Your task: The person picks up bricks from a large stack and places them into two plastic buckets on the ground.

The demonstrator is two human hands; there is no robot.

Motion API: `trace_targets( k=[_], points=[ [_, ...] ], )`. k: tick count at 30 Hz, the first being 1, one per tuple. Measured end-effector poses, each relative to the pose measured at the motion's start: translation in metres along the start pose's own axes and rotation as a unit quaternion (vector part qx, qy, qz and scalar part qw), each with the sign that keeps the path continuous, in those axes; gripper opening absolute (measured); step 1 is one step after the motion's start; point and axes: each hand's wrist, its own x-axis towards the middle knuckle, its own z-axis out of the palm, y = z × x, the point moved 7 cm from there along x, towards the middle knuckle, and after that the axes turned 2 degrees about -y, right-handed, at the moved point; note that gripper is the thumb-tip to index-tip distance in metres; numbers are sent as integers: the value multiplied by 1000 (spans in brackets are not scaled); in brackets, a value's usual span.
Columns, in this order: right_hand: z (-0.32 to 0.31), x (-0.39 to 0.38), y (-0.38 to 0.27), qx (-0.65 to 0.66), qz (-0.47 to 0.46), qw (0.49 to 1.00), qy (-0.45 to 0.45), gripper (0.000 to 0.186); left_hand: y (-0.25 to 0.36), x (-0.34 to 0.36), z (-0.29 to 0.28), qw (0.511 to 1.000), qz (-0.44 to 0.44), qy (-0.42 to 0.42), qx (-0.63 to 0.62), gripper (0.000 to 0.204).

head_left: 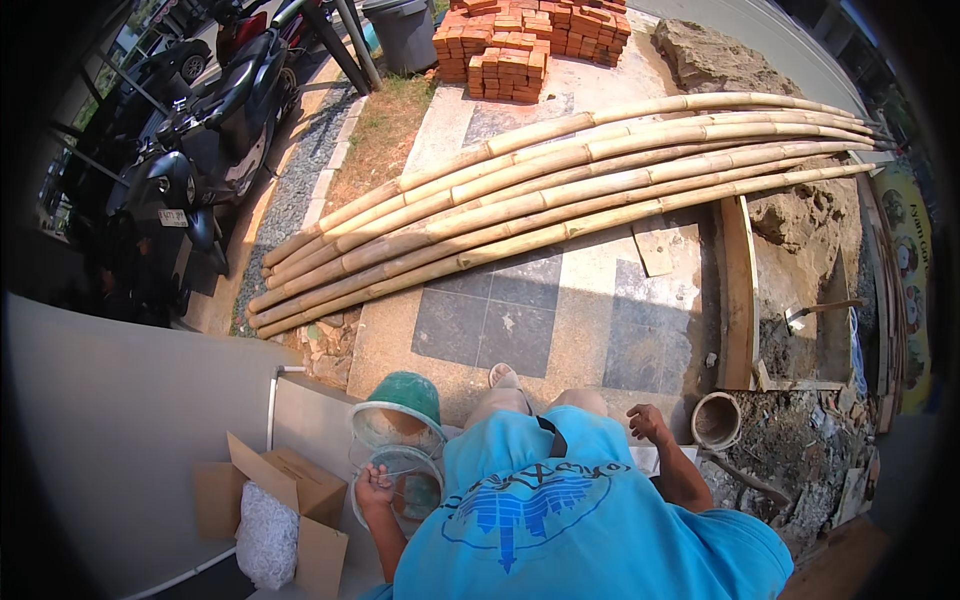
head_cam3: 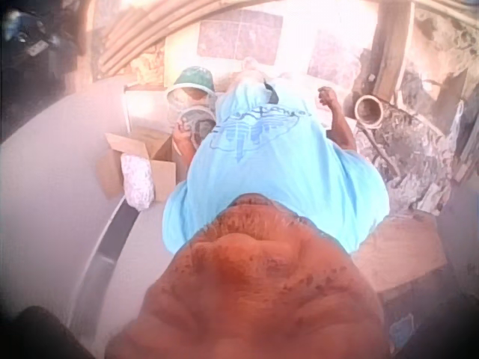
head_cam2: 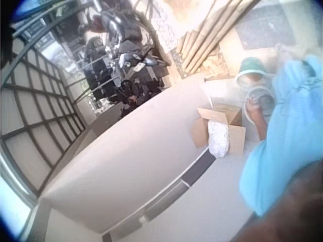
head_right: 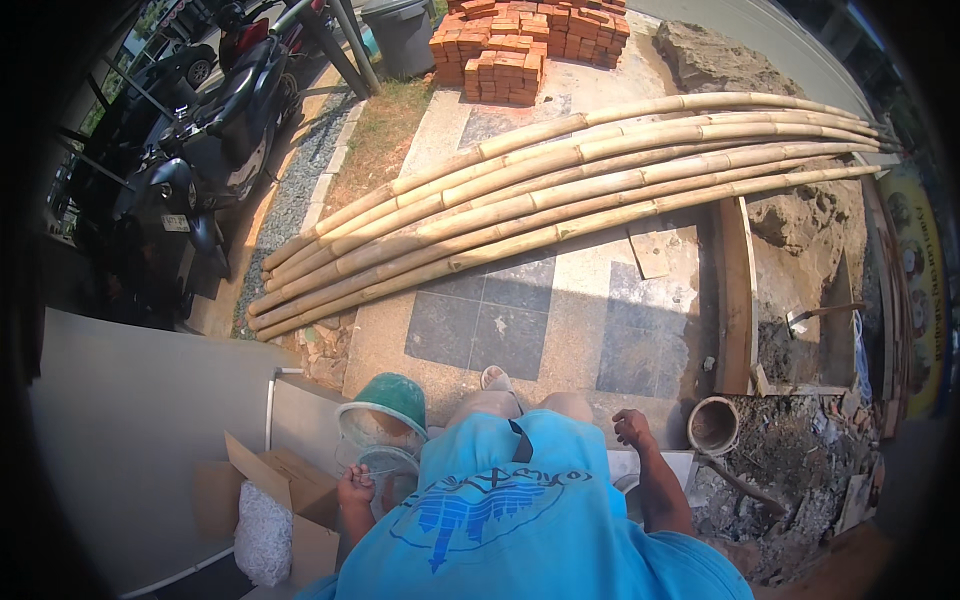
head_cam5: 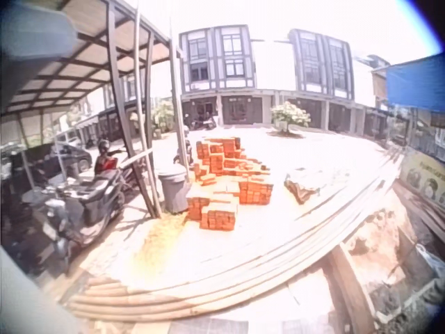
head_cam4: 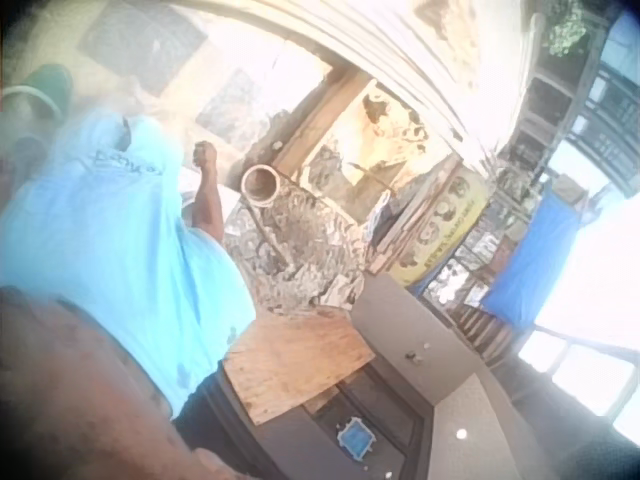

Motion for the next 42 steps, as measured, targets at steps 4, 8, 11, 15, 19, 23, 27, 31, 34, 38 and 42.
trace_targets(
  k=[4, 8, 11, 15, 19, 23, 27, 31, 34, 38, 42],
  points=[
    [-4, 41, -103, 152, -53, 986, 39, 34, 42, 4, 79, 1000, 7, -25, -1, 17],
    [-7, 54, -124, 101, -11, 995, 25, 36, 82, 31, 121, 998, 24, -56, -17, 17],
    [-2, 66, -107, 23, 45, 999, 7, 36, 94, 28, 166, 998, 32, -56, -4, 16],
    [16, 91, -127, -51, 92, 994, -23, 34, 130, 24, 216, 995, 62, -72, -17, 22],
    [25, 145, -187, -127, 10, 991, -31, 34, 178, 29, 258, 994, 107, -38, -4, 20],
    [10, 193, -257, -8, -17, 1000, -2, 34, 220, 28, 326, 985, 141, -84, 45, 18],
    [-17, 208, -293, 95, -15, 993, 74, 38, 251, 19, 404, 980, 159, -100, 59, 17],
    [-19, 201, -318, 76, 2, 986, 150, 39, 287, 60, 441, 975, 118, -180, 61, 16],
    [2, 186, -326, 100, 14, 983, 150, 43, 305, 80, 484, 974, 101, -192, 63, 17],
    [98, 144, -301, 105, 96, 982, 123, 40, 312, 96, 559, 961, 82, -229, 131, 16],
    [190, 113, -276, 161, 158, 969, 98, 36, 329, 102, 610, 948, 77, -253, 177, 16]
  ],
)
